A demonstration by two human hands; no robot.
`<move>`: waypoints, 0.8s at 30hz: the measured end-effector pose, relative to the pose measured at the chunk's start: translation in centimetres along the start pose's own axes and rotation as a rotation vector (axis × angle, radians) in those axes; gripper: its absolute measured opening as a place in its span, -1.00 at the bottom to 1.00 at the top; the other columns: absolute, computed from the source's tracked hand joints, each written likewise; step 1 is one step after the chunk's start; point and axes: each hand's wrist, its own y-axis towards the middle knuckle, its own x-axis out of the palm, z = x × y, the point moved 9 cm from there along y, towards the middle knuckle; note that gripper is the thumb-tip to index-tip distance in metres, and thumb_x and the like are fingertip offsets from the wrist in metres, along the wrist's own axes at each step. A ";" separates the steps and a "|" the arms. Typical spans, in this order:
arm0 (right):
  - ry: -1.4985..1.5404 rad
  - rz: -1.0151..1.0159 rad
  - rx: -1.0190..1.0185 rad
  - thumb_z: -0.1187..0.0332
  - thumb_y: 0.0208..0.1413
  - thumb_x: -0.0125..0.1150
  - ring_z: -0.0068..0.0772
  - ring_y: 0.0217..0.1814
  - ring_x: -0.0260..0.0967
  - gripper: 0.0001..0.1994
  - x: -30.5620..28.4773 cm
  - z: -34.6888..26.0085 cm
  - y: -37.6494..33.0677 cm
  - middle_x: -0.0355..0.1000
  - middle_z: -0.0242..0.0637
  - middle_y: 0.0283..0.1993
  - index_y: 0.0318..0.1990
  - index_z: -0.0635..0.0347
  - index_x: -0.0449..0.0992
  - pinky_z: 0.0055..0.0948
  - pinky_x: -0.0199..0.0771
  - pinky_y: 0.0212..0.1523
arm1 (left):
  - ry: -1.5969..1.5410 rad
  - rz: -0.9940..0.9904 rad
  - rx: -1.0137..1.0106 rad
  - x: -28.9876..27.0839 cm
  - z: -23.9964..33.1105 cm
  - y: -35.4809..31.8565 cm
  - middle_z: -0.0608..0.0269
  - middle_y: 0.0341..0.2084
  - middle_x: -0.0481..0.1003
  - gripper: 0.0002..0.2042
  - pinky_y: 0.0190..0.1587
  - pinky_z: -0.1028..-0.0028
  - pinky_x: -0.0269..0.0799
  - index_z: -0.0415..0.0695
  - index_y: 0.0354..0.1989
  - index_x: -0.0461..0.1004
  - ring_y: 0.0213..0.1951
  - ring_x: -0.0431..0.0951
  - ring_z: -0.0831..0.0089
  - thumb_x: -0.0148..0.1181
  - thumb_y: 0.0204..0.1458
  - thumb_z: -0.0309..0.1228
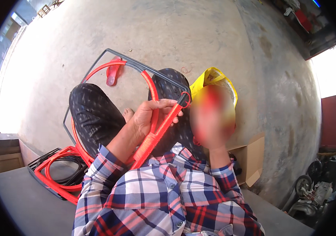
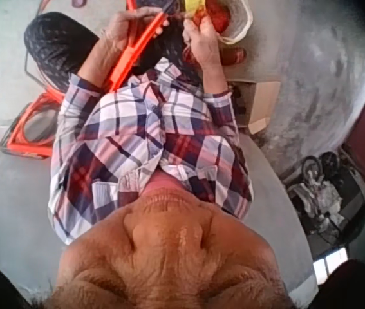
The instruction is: The person sits on the floor and wraps a red cord around a black cable using a rectangular metal frame as a guide. They pull the cord from a yellow bag and repeatedly loop it around the cable, securing it in place.
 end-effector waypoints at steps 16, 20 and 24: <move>0.151 0.308 -0.107 0.52 0.15 0.02 -0.74 -0.54 0.13 -0.69 -10.7 -4.2 0.3 0.31 -0.39 -0.38 0.07 0.18 0.32 -0.70 0.14 -0.61 | -0.019 0.007 0.009 -1.0 0.4 0.5 -0.21 -0.25 0.55 -0.61 -0.23 0.28 0.58 -0.26 -0.04 0.43 -0.33 0.62 0.07 -0.05 0.24 -0.14; -0.047 -0.077 -0.078 0.49 0.19 0.03 -0.64 -0.40 0.27 -0.66 -5.7 -3.3 -1.6 0.43 -0.33 -0.18 0.13 0.22 0.38 -0.66 0.34 -0.40 | -0.023 -0.009 0.024 -0.8 0.5 0.2 -0.23 -0.23 0.56 -0.58 -0.24 0.29 0.59 -0.29 -0.02 0.43 -0.32 0.63 0.06 -0.05 0.24 -0.12; -0.899 -0.360 -0.385 0.50 0.14 0.11 -0.53 -0.25 0.38 -0.54 3.0 -2.6 -0.8 0.43 -0.38 -0.16 0.23 0.25 0.34 -0.51 0.43 -0.18 | -0.005 -0.005 0.044 -0.3 0.5 -0.1 -0.24 -0.22 0.55 -0.57 -0.23 0.27 0.59 -0.30 -0.02 0.43 -0.32 0.63 0.04 0.00 0.20 -0.12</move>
